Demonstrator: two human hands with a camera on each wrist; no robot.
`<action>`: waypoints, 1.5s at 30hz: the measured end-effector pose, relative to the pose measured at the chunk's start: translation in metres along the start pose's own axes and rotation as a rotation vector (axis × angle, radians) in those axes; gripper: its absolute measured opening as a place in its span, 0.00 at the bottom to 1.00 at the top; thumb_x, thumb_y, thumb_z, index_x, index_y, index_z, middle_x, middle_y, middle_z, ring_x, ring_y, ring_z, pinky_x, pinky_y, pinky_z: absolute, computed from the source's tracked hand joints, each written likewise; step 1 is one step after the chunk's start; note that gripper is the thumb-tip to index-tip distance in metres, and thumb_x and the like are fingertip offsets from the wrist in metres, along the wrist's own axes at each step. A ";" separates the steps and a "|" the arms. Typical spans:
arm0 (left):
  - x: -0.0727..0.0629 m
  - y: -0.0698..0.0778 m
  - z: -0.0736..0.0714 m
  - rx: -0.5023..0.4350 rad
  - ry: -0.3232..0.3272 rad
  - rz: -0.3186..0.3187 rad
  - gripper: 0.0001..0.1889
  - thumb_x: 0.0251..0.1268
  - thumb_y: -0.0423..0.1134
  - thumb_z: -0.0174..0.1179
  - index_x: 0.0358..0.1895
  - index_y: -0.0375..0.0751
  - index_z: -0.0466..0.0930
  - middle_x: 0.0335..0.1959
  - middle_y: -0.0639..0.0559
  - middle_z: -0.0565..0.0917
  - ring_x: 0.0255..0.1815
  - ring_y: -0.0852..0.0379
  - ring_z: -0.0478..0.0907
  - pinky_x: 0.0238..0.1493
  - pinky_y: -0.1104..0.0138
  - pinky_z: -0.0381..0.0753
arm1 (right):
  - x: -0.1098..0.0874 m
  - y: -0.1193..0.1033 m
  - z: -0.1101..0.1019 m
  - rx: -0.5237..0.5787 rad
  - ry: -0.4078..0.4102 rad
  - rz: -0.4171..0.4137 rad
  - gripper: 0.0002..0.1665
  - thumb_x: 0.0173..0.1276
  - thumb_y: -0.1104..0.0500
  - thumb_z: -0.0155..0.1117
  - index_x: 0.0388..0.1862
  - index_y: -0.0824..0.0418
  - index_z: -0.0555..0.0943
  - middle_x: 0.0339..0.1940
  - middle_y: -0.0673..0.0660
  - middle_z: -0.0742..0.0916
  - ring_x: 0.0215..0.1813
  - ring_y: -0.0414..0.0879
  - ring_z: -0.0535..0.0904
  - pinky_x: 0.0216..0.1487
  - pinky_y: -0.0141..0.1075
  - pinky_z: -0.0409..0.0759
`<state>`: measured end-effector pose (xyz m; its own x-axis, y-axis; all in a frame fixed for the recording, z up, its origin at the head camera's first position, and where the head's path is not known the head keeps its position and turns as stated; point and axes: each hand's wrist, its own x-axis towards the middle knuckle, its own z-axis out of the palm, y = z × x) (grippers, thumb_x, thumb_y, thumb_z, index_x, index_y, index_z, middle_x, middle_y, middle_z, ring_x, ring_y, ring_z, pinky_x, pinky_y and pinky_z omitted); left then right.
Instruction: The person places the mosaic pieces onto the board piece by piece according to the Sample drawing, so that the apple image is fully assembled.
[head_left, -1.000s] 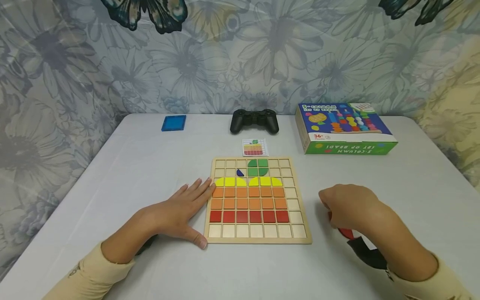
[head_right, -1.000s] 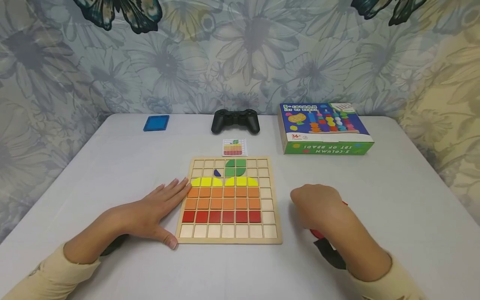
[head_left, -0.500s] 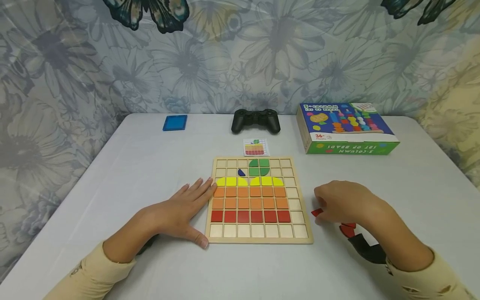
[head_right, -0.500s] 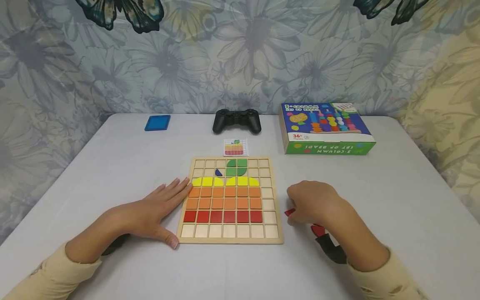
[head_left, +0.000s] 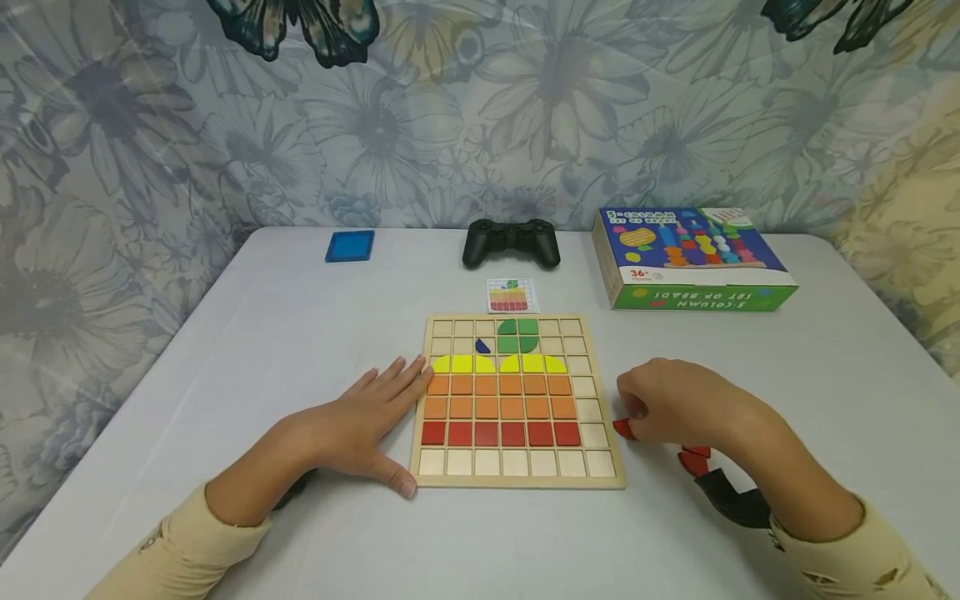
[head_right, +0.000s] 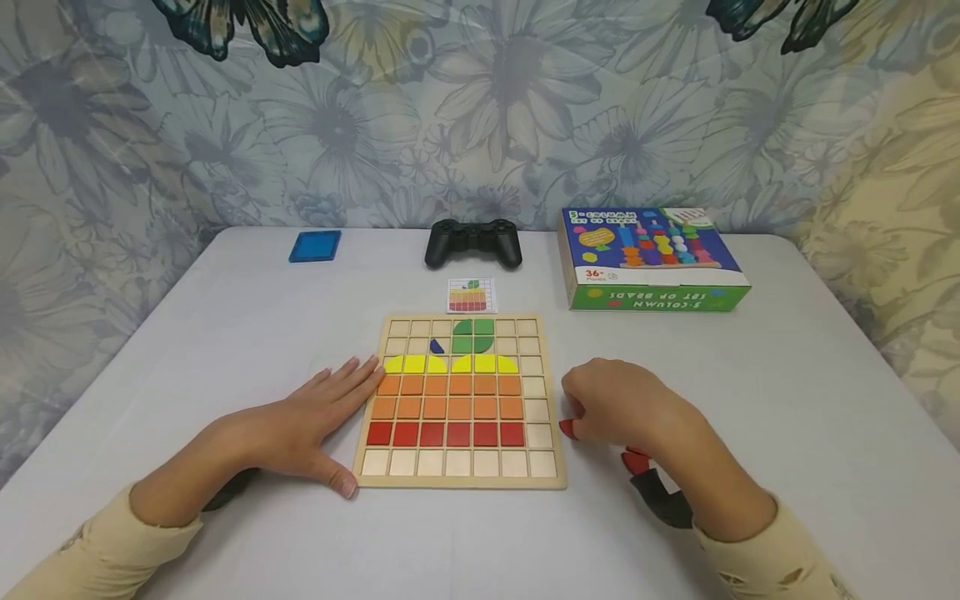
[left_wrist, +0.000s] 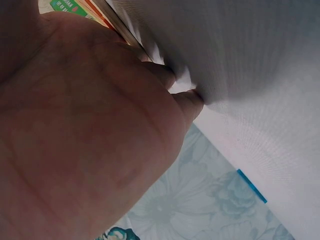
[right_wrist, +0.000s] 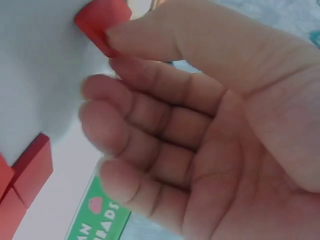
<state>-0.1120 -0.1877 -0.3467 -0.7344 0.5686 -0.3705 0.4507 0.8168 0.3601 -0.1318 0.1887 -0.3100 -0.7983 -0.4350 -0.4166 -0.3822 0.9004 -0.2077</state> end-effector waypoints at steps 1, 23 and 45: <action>0.000 0.000 0.000 0.000 0.000 0.000 0.73 0.37 0.78 0.68 0.83 0.48 0.37 0.83 0.51 0.35 0.81 0.47 0.29 0.76 0.46 0.34 | 0.000 -0.001 0.000 -0.003 0.005 -0.005 0.12 0.56 0.58 0.79 0.32 0.55 0.81 0.22 0.48 0.78 0.29 0.44 0.73 0.28 0.35 0.76; 0.001 0.001 0.001 0.012 -0.001 0.006 0.73 0.37 0.79 0.66 0.83 0.48 0.36 0.83 0.52 0.35 0.81 0.47 0.29 0.77 0.47 0.34 | -0.004 -0.005 -0.008 0.114 -0.054 -0.050 0.12 0.55 0.60 0.78 0.34 0.53 0.81 0.24 0.49 0.78 0.32 0.43 0.73 0.29 0.35 0.76; -0.002 -0.002 -0.001 0.009 0.003 0.029 0.72 0.38 0.80 0.65 0.83 0.48 0.36 0.83 0.52 0.34 0.81 0.47 0.28 0.76 0.46 0.33 | 0.048 -0.166 0.024 -0.061 0.148 -0.423 0.12 0.58 0.61 0.74 0.25 0.57 0.77 0.20 0.45 0.75 0.25 0.40 0.71 0.25 0.29 0.70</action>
<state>-0.1118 -0.1906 -0.3463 -0.7225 0.5920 -0.3570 0.4767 0.8006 0.3630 -0.0956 0.0184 -0.3166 -0.6221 -0.7634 -0.1740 -0.7126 0.6441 -0.2780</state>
